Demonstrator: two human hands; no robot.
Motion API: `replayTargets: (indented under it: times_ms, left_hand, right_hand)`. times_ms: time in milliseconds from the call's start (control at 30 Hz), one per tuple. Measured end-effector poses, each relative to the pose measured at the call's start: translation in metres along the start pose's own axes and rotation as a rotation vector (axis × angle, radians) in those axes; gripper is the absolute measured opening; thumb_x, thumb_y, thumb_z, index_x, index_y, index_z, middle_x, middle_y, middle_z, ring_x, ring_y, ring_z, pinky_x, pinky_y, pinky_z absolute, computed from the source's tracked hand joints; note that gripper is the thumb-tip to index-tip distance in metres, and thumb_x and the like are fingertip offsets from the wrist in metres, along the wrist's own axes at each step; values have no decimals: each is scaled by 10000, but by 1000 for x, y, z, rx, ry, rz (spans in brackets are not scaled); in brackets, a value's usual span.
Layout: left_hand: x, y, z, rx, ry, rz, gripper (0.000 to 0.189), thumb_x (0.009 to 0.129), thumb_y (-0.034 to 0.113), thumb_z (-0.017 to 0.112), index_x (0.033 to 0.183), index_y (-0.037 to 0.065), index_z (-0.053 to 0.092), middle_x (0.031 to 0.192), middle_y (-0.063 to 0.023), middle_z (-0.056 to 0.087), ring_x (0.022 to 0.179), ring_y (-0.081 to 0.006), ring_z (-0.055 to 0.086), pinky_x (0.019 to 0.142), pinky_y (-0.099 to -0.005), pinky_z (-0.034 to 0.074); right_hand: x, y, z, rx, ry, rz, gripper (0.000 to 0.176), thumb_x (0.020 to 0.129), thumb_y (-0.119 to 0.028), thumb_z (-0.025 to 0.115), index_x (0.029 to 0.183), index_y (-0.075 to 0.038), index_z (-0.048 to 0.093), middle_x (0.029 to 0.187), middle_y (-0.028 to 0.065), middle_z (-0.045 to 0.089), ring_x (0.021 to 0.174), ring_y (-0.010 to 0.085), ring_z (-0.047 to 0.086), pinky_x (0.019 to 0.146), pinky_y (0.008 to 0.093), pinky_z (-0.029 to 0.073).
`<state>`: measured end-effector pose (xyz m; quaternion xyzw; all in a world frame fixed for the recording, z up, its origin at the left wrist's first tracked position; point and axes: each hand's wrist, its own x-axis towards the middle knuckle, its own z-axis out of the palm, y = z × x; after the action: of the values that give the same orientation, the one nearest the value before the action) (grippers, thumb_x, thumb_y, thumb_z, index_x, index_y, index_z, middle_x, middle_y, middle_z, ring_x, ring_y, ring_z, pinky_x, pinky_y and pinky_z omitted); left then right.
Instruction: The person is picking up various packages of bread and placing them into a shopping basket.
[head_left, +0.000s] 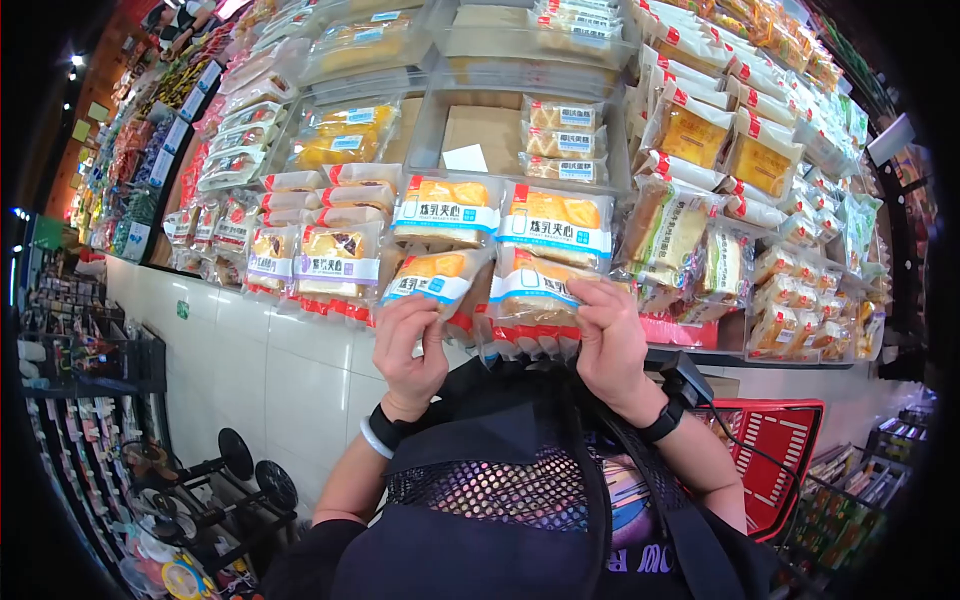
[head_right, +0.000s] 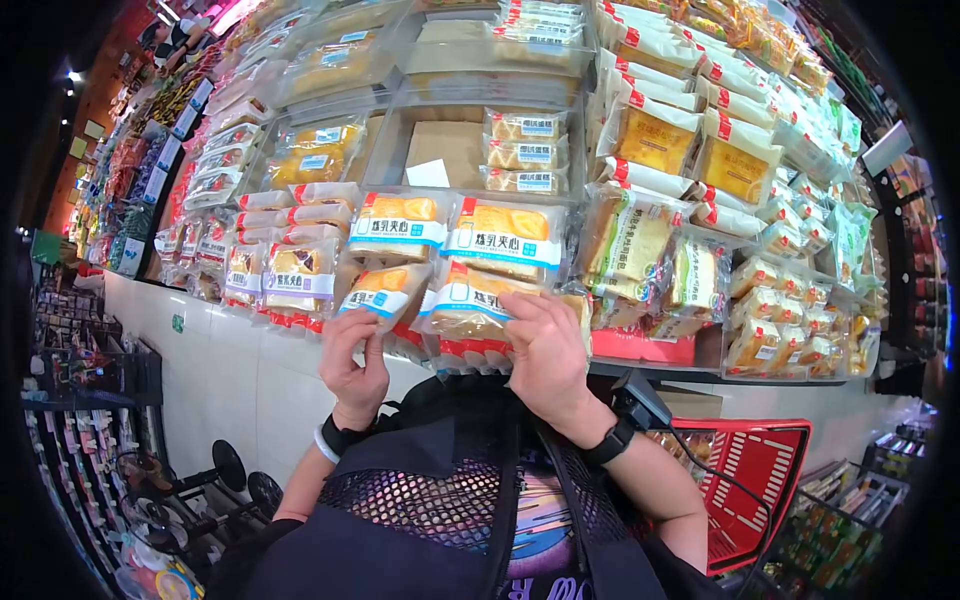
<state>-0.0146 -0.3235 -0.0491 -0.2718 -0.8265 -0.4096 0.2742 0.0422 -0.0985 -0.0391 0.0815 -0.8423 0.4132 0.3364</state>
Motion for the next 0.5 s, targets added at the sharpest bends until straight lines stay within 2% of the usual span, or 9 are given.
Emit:
replayTargets:
  times_ms: [33, 67, 133, 167, 267, 333, 367, 467, 500]
  left_hand:
    - [1, 1, 2, 3, 64, -25, 160, 709, -88, 655, 810, 18, 592, 885, -98, 635, 875, -279, 608, 765, -363, 483]
    - [3, 2, 5, 8, 128, -50, 169, 692, -82, 661, 801, 30, 598, 883, -88, 631, 870, -282, 602, 760, -368, 484]
    - [4, -1, 6, 57, 77, 4, 192, 658, -67, 668, 800, 38, 595, 887, -82, 627, 864, -289, 592, 756, -374, 478]
    - [3, 0, 6, 69, 4, 71, 204, 639, -61, 667, 803, 37, 594, 884, -81, 625, 857, -291, 593, 752, -372, 475]
    - [2, 0, 0, 101, -174, 131, 227, 621, 6, 677, 830, 43, 597, 892, -82, 617, 877, -298, 583, 779, -386, 456]
    - [2, -1, -4, 140, -384, 125, 282, 621, 129, 699, 878, 58, 605, 912, -83, 605, 929, -310, 563, 840, -416, 425]
    - [2, -3, -4, 156, -435, 98, 414, 628, 222, 709, 1002, 65, 625, 979, -94, 587, 999, -314, 530, 871, -437, 400]
    - [20, 15, -4, 228, -433, 130, 507, 648, 244, 714, 1112, 63, 619, 1065, -117, 565, 1047, -314, 507, 887, -446, 391]
    - [29, 20, -2, 270, -490, 184, 515, 693, 258, 702, 1160, 62, 607, 1168, -146, 534, 1118, -331, 475, 927, -463, 373]
  right_hand:
    - [4, 1, -1, -111, 10, -158, 127, 762, 9, 606, 841, -41, 520, 1039, 117, 636, 978, 299, 601, 898, 464, 440]
    - [4, 0, -2, -119, 7, -158, 127, 762, 9, 606, 841, -41, 520, 1039, 117, 636, 978, 299, 601, 898, 464, 440]
    - [6, -2, -2, -387, -275, -266, 87, 779, -72, 577, 842, -61, 519, 1057, 100, 634, 1059, 279, 571, 964, 492, 385]
    - [1, 4, 0, -389, -407, -278, 102, 797, -136, 550, 864, -61, 534, 1087, 92, 619, 1111, 270, 536, 1009, 492, 343]
    - [-8, 0, 2, -388, -547, -194, 130, 780, -115, 570, 893, -51, 559, 1136, 105, 594, 1123, 279, 528, 1028, 493, 329]
    - [-9, -1, 0, -320, -550, -131, 152, 780, -108, 580, 917, -44, 571, 1151, 111, 583, 1127, 285, 523, 1027, 481, 338]
    - [-11, -2, -3, -247, -553, -74, 174, 779, -101, 590, 941, -38, 582, 1167, 117, 572, 1131, 292, 518, 1026, 469, 348]
    - [-7, -14, -26, -135, -468, 35, 207, 780, -74, 610, 980, -26, 586, 1168, 131, 566, 1128, 301, 518, 1008, 435, 378]
    - [-8, -16, -35, -140, -408, 59, 235, 771, -72, 637, 995, -22, 587, 1143, 142, 564, 1101, 316, 525, 961, 420, 417]
